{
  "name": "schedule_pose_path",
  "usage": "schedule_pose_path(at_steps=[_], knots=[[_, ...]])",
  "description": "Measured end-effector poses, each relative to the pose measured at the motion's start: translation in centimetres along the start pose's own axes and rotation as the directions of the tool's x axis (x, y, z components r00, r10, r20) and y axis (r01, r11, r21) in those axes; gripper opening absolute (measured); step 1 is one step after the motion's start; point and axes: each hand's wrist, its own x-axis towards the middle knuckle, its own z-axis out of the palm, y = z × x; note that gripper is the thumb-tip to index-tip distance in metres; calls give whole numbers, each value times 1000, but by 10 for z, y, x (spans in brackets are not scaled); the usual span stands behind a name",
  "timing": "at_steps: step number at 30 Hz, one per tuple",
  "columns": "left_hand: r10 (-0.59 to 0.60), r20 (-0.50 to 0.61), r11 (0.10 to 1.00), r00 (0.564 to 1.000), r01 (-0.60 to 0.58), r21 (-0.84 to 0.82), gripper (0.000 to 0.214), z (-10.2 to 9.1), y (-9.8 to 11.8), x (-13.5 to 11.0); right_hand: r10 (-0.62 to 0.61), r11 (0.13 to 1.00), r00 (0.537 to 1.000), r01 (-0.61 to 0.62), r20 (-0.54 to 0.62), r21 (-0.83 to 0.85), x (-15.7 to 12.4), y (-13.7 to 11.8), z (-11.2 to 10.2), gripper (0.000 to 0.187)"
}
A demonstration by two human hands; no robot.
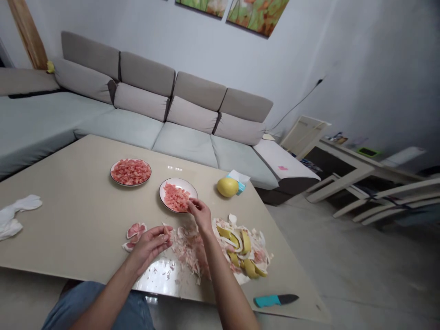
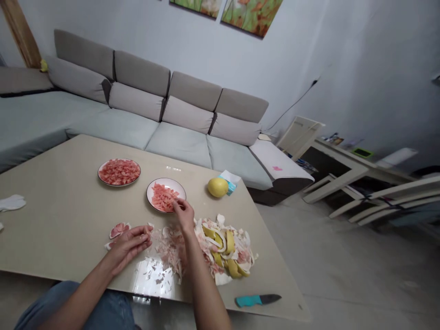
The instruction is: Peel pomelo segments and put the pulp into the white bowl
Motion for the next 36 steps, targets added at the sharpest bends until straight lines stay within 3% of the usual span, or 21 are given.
schedule_pose_path(at_steps=[4, 10, 14, 21, 26, 29, 31, 34, 36], knots=[[18, -18, 1000, 1000, -19, -25, 24, -3, 0, 2, 87, 992, 991, -96, 106, 86, 14, -1, 0, 22], [32, -44, 999, 999, -32, -7, 22, -3, -2, 0, 247, 927, 902, -327, 353, 186, -24, 1, -2, 16], [19, -55, 999, 998, -18, 29, 26, 0, -1, 0, 269, 893, 860, -391, 434, 223, -35, -3, -1, 17], [58, -76, 997, 995, -54, 60, 26, 4, 1, -1, 239, 902, 859, -369, 452, 224, -33, -16, 0, 14], [133, -130, 984, 983, -115, 136, 28, 5, 0, -1, 302, 925, 819, -376, 488, 59, -58, -11, 5, 18], [161, -135, 961, 978, -124, 246, 29, 3, -1, 1, 334, 935, 819, -351, 467, -52, -70, -7, 7, 19], [217, -136, 911, 967, -150, 384, 28, 2, -1, 3, 341, 939, 831, -326, 439, -113, -75, -5, 8, 21], [372, -79, 756, 925, -253, 603, 20, 0, -1, 4, 342, 939, 852, -294, 397, -178, -78, -6, 9, 23], [426, -39, 684, 904, -293, 668, 17, 0, 0, 5, 338, 938, 863, -279, 375, -203, -79, -6, 9, 24]])
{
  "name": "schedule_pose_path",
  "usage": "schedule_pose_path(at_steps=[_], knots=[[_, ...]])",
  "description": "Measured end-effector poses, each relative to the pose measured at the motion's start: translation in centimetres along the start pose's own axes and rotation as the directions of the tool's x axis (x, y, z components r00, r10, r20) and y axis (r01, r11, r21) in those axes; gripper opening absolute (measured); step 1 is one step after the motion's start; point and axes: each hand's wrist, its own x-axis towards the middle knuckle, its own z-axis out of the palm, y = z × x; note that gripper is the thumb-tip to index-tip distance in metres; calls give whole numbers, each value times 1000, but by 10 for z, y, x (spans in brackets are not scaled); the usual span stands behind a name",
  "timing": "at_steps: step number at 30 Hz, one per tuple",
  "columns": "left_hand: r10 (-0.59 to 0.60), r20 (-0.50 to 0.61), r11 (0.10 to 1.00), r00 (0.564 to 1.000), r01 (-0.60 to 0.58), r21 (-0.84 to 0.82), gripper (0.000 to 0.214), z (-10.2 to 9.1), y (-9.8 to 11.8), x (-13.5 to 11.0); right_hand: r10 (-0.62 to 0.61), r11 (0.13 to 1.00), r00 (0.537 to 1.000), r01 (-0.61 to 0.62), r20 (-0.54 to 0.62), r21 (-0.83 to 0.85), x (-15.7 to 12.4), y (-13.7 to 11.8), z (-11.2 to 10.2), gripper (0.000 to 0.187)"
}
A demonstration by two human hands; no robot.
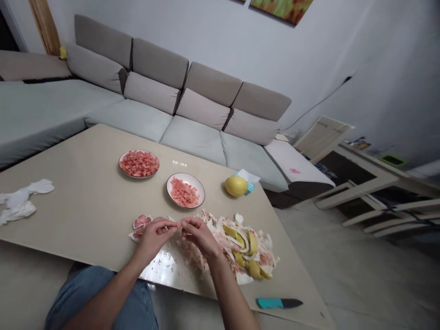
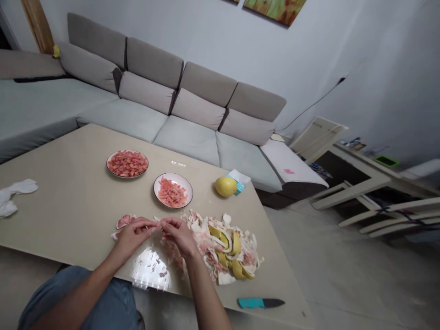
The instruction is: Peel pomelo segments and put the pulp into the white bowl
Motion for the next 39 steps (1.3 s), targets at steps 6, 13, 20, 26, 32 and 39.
schedule_pose_path(at_steps=[6, 13, 20, 26, 32, 39], knots=[[-5, -59, 999, 998, 2, -44, 9, 1, 4, -1, 8, 1000, 1000, -9, -27, -27, -1, 3, 1, 26], [43, -63, 996, 997, -38, 79, 6, 4, 3, -2, 49, 999, 999, -50, 21, 18, 0, 9, -1, 26], [-100, -27, 994, 995, 98, -49, 13, 5, -8, 1, -12, 1000, 1000, 12, -13, 19, 4, 13, -9, 30], [-299, 52, 927, 953, 303, -222, 38, 5, -16, 2, -302, 948, 909, 256, -287, -187, 51, -13, -32, 28], [-311, 22, 906, 950, 303, -297, 39, 5, -18, 3, -553, 799, 729, 327, -404, -505, 63, -27, -49, 29], [-433, 194, 550, 880, 429, -716, 19, 5, -12, 2, -613, 598, 778, 343, -137, -725, -12, 20, -35, 45]])
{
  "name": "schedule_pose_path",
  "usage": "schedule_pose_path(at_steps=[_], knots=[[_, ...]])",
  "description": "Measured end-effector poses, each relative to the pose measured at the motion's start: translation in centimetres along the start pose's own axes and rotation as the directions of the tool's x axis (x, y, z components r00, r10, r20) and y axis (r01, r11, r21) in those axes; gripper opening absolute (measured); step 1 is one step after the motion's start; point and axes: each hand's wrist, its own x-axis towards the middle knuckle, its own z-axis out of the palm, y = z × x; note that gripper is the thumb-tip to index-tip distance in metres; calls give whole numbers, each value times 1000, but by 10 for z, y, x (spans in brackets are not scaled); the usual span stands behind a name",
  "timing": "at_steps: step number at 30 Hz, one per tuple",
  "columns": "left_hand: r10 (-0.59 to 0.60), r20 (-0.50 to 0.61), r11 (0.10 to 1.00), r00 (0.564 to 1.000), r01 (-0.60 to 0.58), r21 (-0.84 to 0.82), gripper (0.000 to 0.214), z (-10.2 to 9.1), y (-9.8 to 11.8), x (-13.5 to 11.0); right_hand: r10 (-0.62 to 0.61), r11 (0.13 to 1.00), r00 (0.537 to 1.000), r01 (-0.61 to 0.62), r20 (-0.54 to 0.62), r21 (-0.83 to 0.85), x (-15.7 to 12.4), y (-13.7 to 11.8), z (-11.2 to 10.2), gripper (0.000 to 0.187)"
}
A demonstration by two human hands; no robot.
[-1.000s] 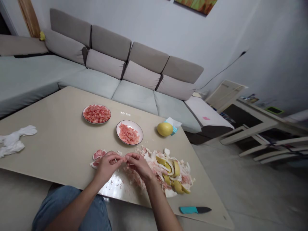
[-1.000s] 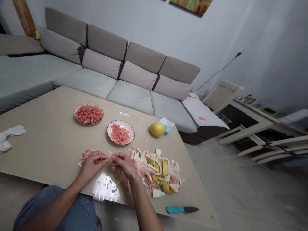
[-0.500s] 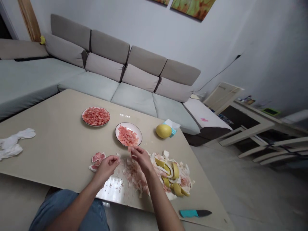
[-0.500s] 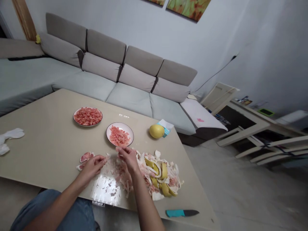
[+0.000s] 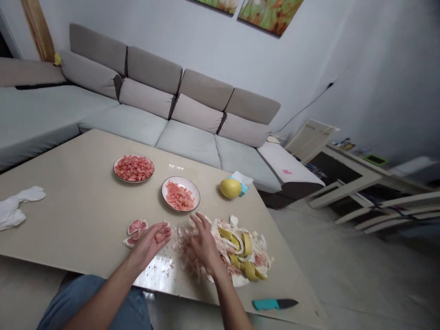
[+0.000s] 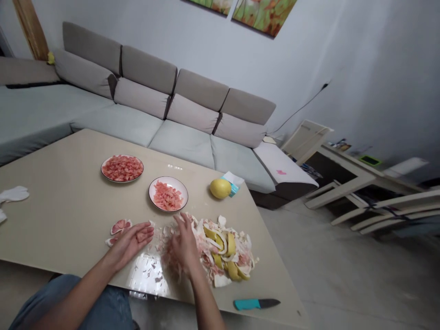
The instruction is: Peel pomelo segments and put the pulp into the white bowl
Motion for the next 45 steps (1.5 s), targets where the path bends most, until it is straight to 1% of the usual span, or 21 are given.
schedule_pose_path(at_steps=[1, 2, 3, 5, 9, 11, 13, 16, 18, 20, 22, 24, 27, 30, 32, 34, 37, 39, 41, 43, 45], knots=[[-38, 12, 999, 999, 39, -34, 16, 1, 1, -1, -31, 999, 998, 33, 50, -39, -12, -3, 3, 49], [-72, 22, 996, 997, 74, -53, 16, 3, 2, -2, -46, 997, 996, 50, 78, -55, -22, -7, 7, 49], [-99, 33, 993, 994, 101, -62, 18, 5, 2, -3, -54, 996, 996, 59, 78, -66, -31, -11, 12, 46], [-124, 74, 990, 990, 128, -60, 23, 8, 3, -6, -76, 993, 996, 79, 36, -83, -42, -21, 24, 37], [-143, 212, 988, 967, 151, -22, 39, 11, 2, -11, -112, 987, 992, 117, 49, -109, -46, -35, 44, 36], [-156, 261, 987, 953, 163, -6, 45, 12, 3, -13, -123, 986, 990, 130, 72, -103, -44, -37, 47, 31], [-164, 277, 986, 947, 166, 17, 48, 11, 3, -15, -131, 986, 988, 139, 86, -91, -42, -37, 46, 28], [-140, 250, 984, 958, 106, 142, 43, 10, 3, -17, -139, 985, 989, 144, 55, -96, -44, -36, 39, 30], [-86, 228, 962, 970, 21, 274, 37, 9, 3, -17, -149, 982, 989, 148, 7, -117, -46, -36, 34, 32], [-20, 217, 930, 976, -61, 363, 29, 9, 2, -16, -158, 980, 987, 154, -28, -122, -49, -37, 31, 32], [38, 208, 913, 977, -119, 391, 26, 9, 2, -15, -138, 987, 990, 136, -29, -84, -51, -40, 28, 33], [68, 208, 905, 976, -148, 398, 25, 10, 3, -14, -80, 997, 997, 80, -15, -7, -52, -43, 26, 35], [70, 232, 900, 970, -162, 405, 24, 12, 4, -16, -4, 997, 1000, 6, -19, 78, -52, -47, 24, 31], [55, 271, 904, 961, -163, 395, 22, 12, 3, -18, -13, 997, 999, 16, -49, 73, -51, -50, 22, 20], [52, 274, 907, 960, -160, 389, 22, 11, 3, -18, -48, 997, 997, 51, -58, 51, -50, -52, 21, 19], [55, 263, 911, 963, -156, 382, 22, 11, 3, -19, -99, 995, 991, 100, -92, 16, -50, -55, 20, 22], [80, 256, 909, 963, -176, 379, 21, 12, 3, -18, -193, 981, 969, 185, -156, -65, -52, -59, 21, 19], [122, 264, 887, 957, -225, 404, 20, 13, 2, -17, -260, 961, 950, 236, -173, -147, -54, -60, 21, 14], [187, 287, 847, 939, -302, 437, 18, 14, 1, -16, -328, 927, 927, 278, -181, -254, -55, -60, 22, 15], [255, 318, 800, 913, -383, 461, 15, 14, 0, -15, -398, 872, 901, 314, -171, -375, -56, -58, 22, 17], [315, 344, 748, 885, -454, 484, 12, 13, -1, -14, -464, 803, 875, 350, -137, -482, -57, -56, 23, 18]])
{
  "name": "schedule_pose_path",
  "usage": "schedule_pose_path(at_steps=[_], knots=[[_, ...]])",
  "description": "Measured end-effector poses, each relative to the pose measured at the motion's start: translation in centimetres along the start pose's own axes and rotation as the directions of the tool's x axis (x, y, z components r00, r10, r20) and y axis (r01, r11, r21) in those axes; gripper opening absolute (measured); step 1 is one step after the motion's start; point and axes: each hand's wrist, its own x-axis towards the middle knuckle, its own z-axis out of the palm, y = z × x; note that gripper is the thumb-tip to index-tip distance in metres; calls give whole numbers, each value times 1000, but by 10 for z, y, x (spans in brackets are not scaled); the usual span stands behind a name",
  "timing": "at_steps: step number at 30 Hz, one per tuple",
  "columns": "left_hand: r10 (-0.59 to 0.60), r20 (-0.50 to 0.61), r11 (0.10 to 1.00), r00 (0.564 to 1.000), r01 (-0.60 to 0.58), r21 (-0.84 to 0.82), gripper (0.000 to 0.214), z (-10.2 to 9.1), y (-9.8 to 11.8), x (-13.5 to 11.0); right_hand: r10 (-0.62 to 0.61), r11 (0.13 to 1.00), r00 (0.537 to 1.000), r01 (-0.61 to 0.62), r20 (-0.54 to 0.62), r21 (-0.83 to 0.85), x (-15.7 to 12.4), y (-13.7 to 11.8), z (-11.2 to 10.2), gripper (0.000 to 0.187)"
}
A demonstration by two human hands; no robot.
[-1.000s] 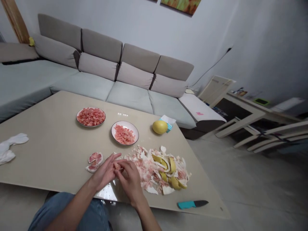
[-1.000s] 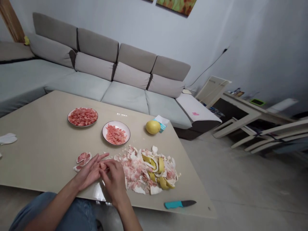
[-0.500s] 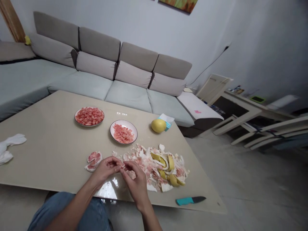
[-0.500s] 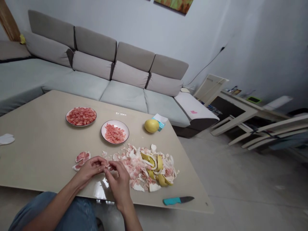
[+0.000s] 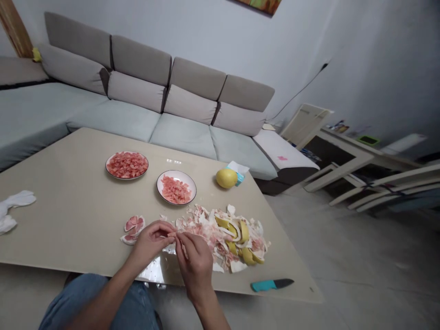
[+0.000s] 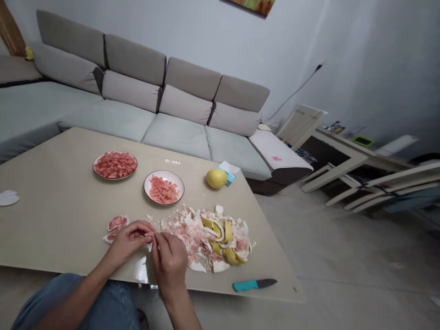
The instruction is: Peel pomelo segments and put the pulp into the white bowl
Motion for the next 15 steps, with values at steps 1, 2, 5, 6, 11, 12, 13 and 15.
schedule_pose_path(at_steps=[1, 2, 5, 6, 11, 12, 13, 15], knots=[[27, -4, 999, 1000, -27, 30, 10, 0, 0, 0, -36, 998, 999, 36, 3, -46, 0, 0, 1, 17], [47, -5, 997, 999, -47, 60, 9, -1, -1, -1, -63, 994, 998, 63, 5, -85, -1, 0, 2, 17], [61, -6, 991, 998, -59, 118, 6, -1, 0, -3, -75, 989, 997, 74, -2, -129, 0, 0, 6, 12], [58, -3, 991, 998, -57, 119, 6, -1, 0, -3, -45, 994, 999, 45, 1, -100, 0, 0, 6, 11], [49, 26, 997, 998, -50, 59, 7, 2, 3, -4, 257, 932, 959, -279, 121, 232, 4, 1, 3, 13], [44, 29, 998, 999, -45, 49, 7, 3, 3, -4, 309, 897, 939, -341, 153, 280, 5, 2, 2, 12], [39, 31, 998, 999, -40, 38, 7, 3, 4, -4, 349, 865, 919, -391, 182, 315, 6, 2, 1, 12], [29, 37, 1000, 999, -29, 11, 8, 3, 4, -4, 400, 811, 886, -461, 233, 361, 7, 4, 0, 11]])
